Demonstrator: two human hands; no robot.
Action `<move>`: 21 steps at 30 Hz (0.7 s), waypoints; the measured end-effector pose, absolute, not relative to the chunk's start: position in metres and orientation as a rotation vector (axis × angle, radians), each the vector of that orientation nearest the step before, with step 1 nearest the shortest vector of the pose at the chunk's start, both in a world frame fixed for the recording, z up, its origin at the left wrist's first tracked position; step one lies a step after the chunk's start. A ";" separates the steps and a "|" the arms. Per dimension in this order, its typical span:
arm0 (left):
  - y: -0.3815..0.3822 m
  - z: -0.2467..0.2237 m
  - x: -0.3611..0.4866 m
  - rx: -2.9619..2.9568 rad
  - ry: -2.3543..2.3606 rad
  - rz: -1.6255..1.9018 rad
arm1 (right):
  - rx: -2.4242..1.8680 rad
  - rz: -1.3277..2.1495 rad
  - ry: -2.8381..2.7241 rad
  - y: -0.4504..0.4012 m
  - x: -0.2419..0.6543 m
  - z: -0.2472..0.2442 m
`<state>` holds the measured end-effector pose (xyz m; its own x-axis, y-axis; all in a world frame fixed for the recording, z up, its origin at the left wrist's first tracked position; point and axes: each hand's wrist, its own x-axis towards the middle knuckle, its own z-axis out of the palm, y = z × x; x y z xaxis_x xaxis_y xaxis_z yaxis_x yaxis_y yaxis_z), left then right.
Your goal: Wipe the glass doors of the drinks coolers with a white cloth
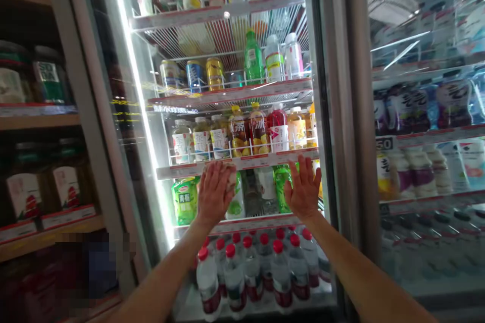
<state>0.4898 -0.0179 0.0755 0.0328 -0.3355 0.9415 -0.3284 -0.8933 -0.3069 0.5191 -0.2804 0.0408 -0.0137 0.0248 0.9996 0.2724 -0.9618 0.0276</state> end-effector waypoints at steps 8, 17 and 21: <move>0.034 0.099 0.491 -2.254 0.260 -2.424 | -2.062 -2.083 -0.299 -0.278 0.519 0.041; 0.003 0.108 0.492 -2.222 0.535 -2.204 | -2.073 -2.101 -0.310 -0.280 0.519 0.041; 0.023 0.115 0.493 -2.227 0.280 -2.450 | -2.058 -2.091 -0.300 -0.278 0.518 0.041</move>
